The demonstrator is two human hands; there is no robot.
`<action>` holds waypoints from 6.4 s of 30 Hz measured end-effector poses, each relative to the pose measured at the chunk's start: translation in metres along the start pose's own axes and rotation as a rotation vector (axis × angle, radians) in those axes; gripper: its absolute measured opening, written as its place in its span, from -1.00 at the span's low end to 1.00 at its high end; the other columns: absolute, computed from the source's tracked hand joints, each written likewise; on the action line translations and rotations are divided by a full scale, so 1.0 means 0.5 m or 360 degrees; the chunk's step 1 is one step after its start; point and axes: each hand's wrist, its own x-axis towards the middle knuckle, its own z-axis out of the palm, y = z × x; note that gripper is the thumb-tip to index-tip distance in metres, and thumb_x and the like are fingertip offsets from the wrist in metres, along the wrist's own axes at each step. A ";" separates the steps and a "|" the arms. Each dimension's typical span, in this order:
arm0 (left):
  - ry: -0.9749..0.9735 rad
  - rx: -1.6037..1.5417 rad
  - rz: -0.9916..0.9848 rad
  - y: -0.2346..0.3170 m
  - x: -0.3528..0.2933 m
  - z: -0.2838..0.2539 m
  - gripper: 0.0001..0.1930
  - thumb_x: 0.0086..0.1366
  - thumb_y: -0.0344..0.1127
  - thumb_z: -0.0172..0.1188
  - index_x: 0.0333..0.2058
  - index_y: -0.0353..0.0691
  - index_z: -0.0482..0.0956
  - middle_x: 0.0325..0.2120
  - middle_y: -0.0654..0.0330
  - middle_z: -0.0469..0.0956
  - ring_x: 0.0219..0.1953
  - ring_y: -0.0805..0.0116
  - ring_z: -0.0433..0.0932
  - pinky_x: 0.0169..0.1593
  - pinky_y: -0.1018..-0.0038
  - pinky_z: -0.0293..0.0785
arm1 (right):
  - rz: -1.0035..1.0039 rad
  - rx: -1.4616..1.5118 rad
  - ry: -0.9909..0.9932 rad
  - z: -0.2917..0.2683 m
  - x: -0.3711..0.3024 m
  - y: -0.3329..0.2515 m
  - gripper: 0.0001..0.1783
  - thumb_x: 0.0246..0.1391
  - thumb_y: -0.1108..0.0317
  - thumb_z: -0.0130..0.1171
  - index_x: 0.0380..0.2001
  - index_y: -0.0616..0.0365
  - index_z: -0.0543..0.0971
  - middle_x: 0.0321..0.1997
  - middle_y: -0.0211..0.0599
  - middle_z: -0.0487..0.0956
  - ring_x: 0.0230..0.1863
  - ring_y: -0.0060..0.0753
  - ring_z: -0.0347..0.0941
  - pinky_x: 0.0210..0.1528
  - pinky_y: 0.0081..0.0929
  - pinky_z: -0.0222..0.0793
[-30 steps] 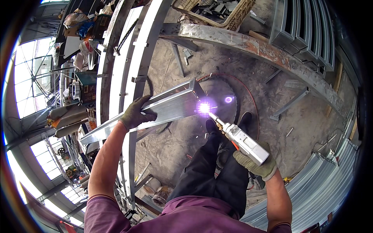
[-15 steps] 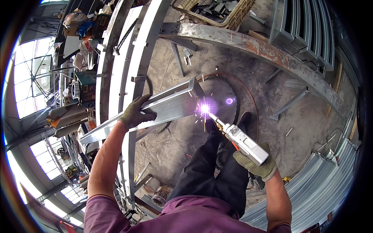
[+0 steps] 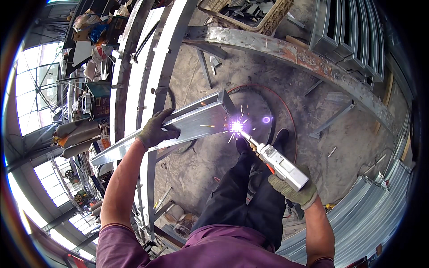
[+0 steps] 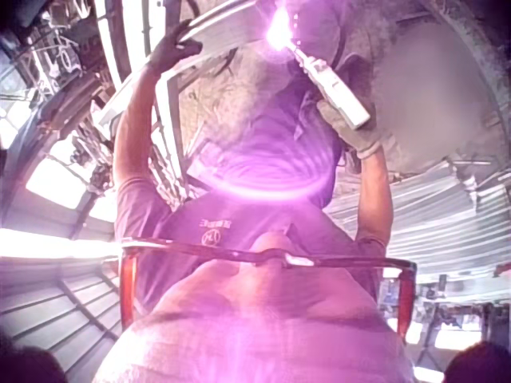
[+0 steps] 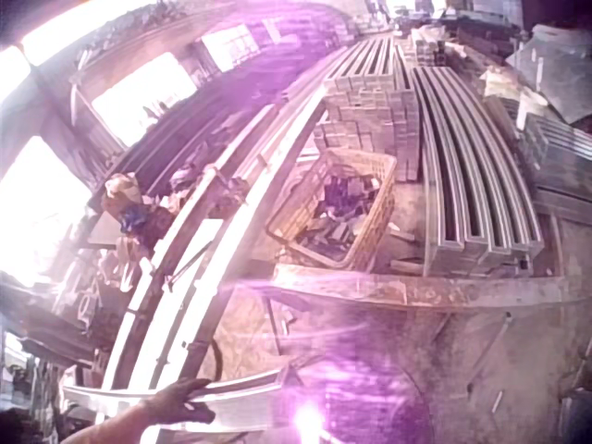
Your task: The person welds seams on a rectangular metal frame using a handheld welding torch, then repositions the frame to weld additional joints. The person wears gloves and a head-mounted camera, and the workspace contains metal stock and tools.
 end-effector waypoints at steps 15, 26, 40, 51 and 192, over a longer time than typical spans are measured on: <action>0.0317 0.0323 0.0024 0.038 -0.038 0.024 0.00 0.09 -0.03 0.74 0.45 -0.28 0.49 0.33 -0.16 0.56 0.38 -0.15 0.58 0.42 0.12 0.57 | 0.0245 -0.0247 0.0214 0.048 -0.051 0.029 -0.67 0.18 0.21 0.62 -0.06 0.10 0.82 -0.17 -0.21 0.87 -0.14 -0.31 0.85 -0.05 -0.33 0.74; 0.0955 0.1032 0.0300 0.021 -0.077 0.162 0.51 -0.20 0.11 0.81 0.59 -0.45 0.04 0.40 -0.25 0.38 0.42 -0.32 0.37 0.52 -0.10 0.26 | 0.0377 -0.0033 0.0091 -0.003 -0.075 0.039 -0.62 0.23 0.36 0.57 0.07 0.24 0.76 -0.06 -0.26 0.87 -0.08 -0.41 0.84 -0.08 -0.36 0.77; 0.1016 0.1050 0.0157 0.003 -0.054 0.174 0.24 -0.14 -0.06 0.63 0.49 -0.40 0.19 0.22 -0.20 0.45 0.30 -0.25 0.43 0.47 -0.14 0.25 | -0.0375 -0.0407 0.0168 -0.028 0.005 -0.056 -0.74 0.19 0.44 0.59 -0.07 0.17 0.80 -0.21 -0.31 0.82 -0.20 -0.36 0.79 -0.14 -0.37 0.71; 0.0951 0.0902 0.0327 0.016 -0.042 0.144 0.07 -0.19 -0.12 0.63 0.33 -0.29 0.33 0.06 -0.10 0.50 0.11 -0.20 0.51 0.26 -0.06 0.40 | -0.0097 0.0111 0.0191 0.016 0.083 -0.068 -0.74 0.24 0.46 0.57 -0.03 0.22 0.77 -0.20 -0.44 0.77 -0.19 -0.58 0.68 -0.12 -0.49 0.64; 0.0553 0.0735 0.0341 -0.015 -0.025 0.150 0.29 -0.25 0.08 0.73 0.43 -0.32 0.24 0.23 -0.16 0.45 0.32 -0.24 0.44 0.49 -0.11 0.27 | -0.0110 -0.0390 0.0406 0.110 0.109 -0.099 -0.79 0.19 0.47 0.59 -0.12 0.21 0.79 -0.46 -0.47 0.69 -0.46 -0.60 0.58 -0.39 -0.41 0.50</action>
